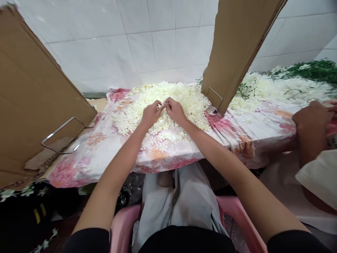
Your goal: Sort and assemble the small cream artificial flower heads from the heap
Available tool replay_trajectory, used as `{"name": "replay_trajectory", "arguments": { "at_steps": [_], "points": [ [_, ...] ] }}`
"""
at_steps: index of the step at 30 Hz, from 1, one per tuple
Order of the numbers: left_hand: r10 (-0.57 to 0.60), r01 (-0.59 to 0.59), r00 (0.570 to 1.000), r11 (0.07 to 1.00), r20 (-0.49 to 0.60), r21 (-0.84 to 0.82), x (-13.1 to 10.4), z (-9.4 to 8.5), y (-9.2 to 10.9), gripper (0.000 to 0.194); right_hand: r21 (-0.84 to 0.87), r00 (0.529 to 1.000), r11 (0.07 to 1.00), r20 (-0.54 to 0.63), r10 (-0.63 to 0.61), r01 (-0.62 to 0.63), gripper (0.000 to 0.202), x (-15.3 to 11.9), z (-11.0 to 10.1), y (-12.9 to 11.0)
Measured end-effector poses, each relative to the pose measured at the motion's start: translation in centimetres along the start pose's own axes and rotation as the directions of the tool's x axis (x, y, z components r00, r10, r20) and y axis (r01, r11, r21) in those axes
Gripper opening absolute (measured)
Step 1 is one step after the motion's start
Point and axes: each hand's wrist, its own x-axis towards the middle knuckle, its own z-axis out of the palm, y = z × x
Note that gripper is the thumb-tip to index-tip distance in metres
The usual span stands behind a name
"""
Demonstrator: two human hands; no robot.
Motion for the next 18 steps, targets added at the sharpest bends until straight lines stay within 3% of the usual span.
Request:
{"name": "replay_trajectory", "arguments": {
  "at_steps": [3, 7, 13, 18],
  "points": [
    [0.038, -0.037, 0.999, 0.998, 0.015, -0.045, -0.2, -0.1, 0.1, 0.032, 0.17, 0.998, 0.985, -0.062, 0.029, -0.018, 0.022, 0.4, 0.6, 1.3],
    [0.064, -0.062, 0.997, 0.996, 0.033, -0.066, -0.2, 0.1, -0.2, 0.033, 0.285, 0.999, 0.958, -0.044, 0.029, -0.015, 0.021, 0.5, 1.3, 2.3],
    [0.054, -0.052, 0.998, 0.998, 0.037, -0.035, -0.3, 0.2, -0.4, 0.027, 0.347, 0.998, 0.936, 0.03, 0.053, -0.06, 0.021, 0.2, 0.9, 1.7],
    [0.083, -0.081, 0.996, 0.995, 0.034, -0.053, -0.2, 0.2, -0.3, 0.025, 0.479, 0.999, 0.876, 0.04, 0.032, -0.047, 0.039, 0.3, 0.3, 1.3]
  ]
}}
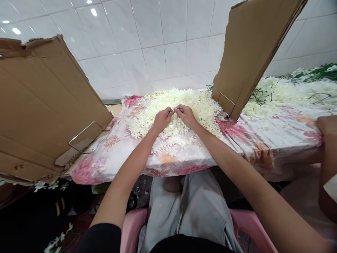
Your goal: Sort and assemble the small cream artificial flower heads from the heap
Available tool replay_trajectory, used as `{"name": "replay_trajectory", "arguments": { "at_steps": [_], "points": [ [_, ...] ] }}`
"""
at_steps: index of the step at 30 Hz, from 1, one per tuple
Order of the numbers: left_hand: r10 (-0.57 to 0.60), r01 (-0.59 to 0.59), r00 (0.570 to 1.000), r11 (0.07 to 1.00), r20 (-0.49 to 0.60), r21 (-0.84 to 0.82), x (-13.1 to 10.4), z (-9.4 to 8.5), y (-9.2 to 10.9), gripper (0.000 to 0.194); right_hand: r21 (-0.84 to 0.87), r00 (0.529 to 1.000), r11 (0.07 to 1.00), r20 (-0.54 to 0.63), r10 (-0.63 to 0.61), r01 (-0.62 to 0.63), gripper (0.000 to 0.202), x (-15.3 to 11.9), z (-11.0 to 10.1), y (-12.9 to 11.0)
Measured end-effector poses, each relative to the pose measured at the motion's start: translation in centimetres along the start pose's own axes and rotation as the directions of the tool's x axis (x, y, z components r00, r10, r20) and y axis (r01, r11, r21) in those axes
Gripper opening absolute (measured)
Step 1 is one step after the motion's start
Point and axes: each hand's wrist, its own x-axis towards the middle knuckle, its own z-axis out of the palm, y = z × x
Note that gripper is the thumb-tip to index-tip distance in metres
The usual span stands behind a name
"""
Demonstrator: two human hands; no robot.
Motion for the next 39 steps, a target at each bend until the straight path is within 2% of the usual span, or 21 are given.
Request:
{"name": "replay_trajectory", "arguments": {
  "at_steps": [4, 9, 14, 17, 20, 25, 29, 32, 39],
  "points": [
    [0.005, -0.006, 1.0, 0.999, -0.022, -0.049, 0.2, 0.3, -0.4, 0.028, 0.05, 1.0, 0.999, 0.015, -0.022, 0.021, 0.05, 0.1, -0.2, 0.1],
    [0.046, -0.051, 0.998, 0.994, -0.053, -0.096, 0.4, 0.7, -0.9, 0.027, 0.006, 0.998, 0.998, 0.012, -0.059, 0.059, 0.044, 0.3, -0.1, 0.6],
    [0.058, -0.066, 0.995, 0.991, -0.077, -0.119, 0.4, 0.8, -0.8, 0.028, -0.006, 0.996, 0.999, -0.068, -0.051, 0.05, 0.039, 0.4, -0.1, 0.9],
    [0.055, -0.067, 0.995, 0.986, -0.08, -0.15, 0.3, 0.8, -0.7, 0.029, -0.013, 0.999, 1.0, -0.038, -0.014, 0.013, 0.046, 0.5, -0.1, 0.9],
    [0.033, -0.051, 0.995, 0.98, -0.094, -0.191, 0.3, 0.9, -0.8, 0.031, -0.023, 0.999, 0.999, -0.011, -0.044, 0.043, 0.054, 0.5, -0.1, 1.0],
    [0.017, -0.046, 0.993, 0.965, -0.114, -0.258, 0.4, 1.1, -1.0, 0.037, -0.146, 0.992, 0.987, -0.093, -0.088, 0.073, 0.06, 0.6, -0.2, 1.4],
    [-0.032, 0.008, 0.997, 0.955, -0.076, -0.295, 0.5, 1.1, -0.8, 0.043, -0.175, 0.991, 0.981, -0.089, -0.097, 0.08, 0.054, 0.7, -0.4, 1.4],
    [-0.071, 0.038, 0.992, 0.954, -0.102, -0.298, 0.6, 1.1, -0.8, 0.046, -0.148, 0.993, 0.986, -0.081, -0.088, 0.075, 0.049, 0.8, -0.5, 1.0],
    [0.002, -0.039, 0.991, 0.961, -0.132, -0.273, 0.9, 1.3, -1.4, 0.044, -0.07, 0.992, 0.995, -0.098, -0.078, 0.071, 0.025, 0.5, -0.8, 0.3]
  ]
}}
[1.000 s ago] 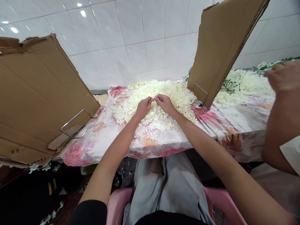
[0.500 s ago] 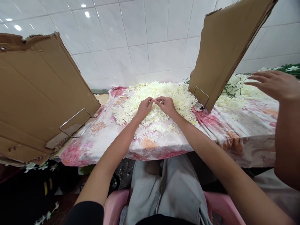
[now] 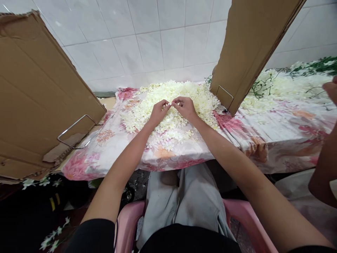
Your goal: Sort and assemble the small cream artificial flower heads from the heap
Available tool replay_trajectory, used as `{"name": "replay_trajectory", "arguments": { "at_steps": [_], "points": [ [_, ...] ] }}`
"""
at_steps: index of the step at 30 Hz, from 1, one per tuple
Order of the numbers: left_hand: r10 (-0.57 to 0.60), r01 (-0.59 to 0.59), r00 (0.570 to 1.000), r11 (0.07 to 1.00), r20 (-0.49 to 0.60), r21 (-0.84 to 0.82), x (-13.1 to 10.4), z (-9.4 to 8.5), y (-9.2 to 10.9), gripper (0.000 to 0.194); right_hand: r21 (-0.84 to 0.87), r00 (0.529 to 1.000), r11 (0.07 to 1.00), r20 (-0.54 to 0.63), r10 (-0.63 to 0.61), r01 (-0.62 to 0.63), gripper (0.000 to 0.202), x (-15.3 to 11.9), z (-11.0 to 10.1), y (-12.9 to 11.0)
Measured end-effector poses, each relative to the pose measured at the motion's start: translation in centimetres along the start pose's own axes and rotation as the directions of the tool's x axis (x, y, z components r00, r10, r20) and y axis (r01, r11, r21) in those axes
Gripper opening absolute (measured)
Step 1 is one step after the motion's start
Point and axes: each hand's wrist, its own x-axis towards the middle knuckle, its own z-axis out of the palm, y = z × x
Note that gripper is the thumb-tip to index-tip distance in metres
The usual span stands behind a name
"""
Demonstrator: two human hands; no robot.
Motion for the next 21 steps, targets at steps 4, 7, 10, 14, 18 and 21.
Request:
{"name": "replay_trajectory", "arguments": {
  "at_steps": [4, 7, 10, 14, 18, 21],
  "points": [
    [-0.026, 0.031, 0.997, 0.997, 0.066, -0.074, -0.1, 0.4, 0.1, 0.045, -0.01, 1.0, 1.0, -0.015, 0.026, -0.026, 0.022, -0.1, -0.1, 0.0],
    [-0.051, 0.066, 0.991, 0.99, 0.12, -0.122, -0.2, 0.7, 0.2, 0.046, -0.031, 0.999, 0.999, -0.022, 0.043, -0.043, 0.025, 0.0, -0.2, 0.1],
    [-0.058, 0.072, 0.99, 0.992, 0.125, -0.105, -0.2, 0.7, 0.3, 0.045, -0.072, 1.0, 0.997, 0.0, 0.025, -0.025, 0.024, 0.0, -0.1, 0.2],
    [-0.057, 0.059, 0.995, 0.998, 0.077, -0.022, -0.1, 0.5, 0.2, 0.038, -0.085, 0.999, 0.996, 0.015, 0.029, -0.028, 0.026, 0.0, 0.2, 0.3],
    [-0.082, 0.085, 0.993, 0.996, 0.087, -0.025, -0.3, 0.4, 0.2, 0.032, -0.051, 0.998, 0.998, 0.053, 0.039, -0.036, 0.026, 0.0, 0.3, 0.8],
    [-0.056, 0.059, 0.996, 0.997, 0.072, -0.039, -0.3, 0.3, 0.3, 0.031, -0.041, 0.997, 0.999, 0.074, 0.03, -0.027, 0.025, 0.0, 0.3, 1.1]
  ]
}}
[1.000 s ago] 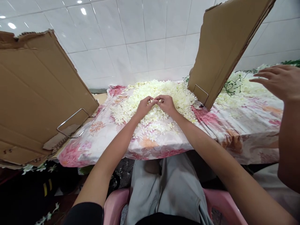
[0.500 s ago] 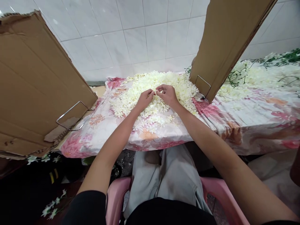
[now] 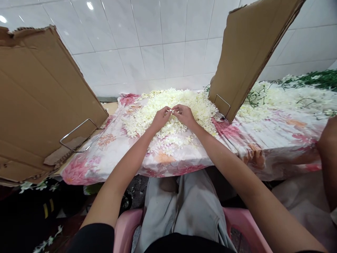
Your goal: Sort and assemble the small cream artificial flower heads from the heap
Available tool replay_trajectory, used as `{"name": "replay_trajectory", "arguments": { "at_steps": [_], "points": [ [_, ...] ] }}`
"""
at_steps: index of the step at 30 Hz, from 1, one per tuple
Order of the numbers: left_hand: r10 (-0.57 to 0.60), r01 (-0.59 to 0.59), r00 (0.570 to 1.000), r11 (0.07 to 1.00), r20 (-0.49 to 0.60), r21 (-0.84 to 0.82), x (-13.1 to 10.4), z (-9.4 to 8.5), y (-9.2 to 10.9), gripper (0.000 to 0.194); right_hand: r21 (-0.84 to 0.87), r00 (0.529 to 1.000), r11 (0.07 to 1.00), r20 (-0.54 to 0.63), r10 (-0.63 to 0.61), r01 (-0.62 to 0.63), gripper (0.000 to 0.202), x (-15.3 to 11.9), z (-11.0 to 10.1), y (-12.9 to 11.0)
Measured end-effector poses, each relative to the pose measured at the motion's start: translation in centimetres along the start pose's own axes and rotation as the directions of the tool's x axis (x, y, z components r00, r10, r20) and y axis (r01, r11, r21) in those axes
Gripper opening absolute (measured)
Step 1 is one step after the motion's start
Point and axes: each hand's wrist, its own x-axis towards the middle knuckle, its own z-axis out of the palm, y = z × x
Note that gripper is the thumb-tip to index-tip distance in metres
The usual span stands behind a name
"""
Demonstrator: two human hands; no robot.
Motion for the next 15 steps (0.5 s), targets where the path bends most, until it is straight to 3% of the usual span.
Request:
{"name": "replay_trajectory", "arguments": {
  "at_steps": [6, 11, 15],
  "points": [
    [0.007, -0.007, 1.0, 0.999, 0.007, 0.033, 0.0, -0.3, 0.3, 0.03, -0.136, 0.999, 0.99, 0.026, 0.022, -0.018, 0.027, -0.5, -0.2, -0.8],
    [0.017, -0.017, 1.0, 0.999, -0.006, 0.043, 0.0, -0.4, 0.4, 0.025, -0.249, 1.0, 0.969, -0.018, -0.003, -0.001, 0.021, -0.7, -0.5, -1.3],
    [0.012, -0.012, 1.0, 0.999, 0.005, 0.037, 0.0, -0.3, 0.4, 0.029, -0.198, 1.0, 0.98, -0.03, 0.0, -0.006, 0.021, -0.5, -0.5, -0.8]
  ]
}}
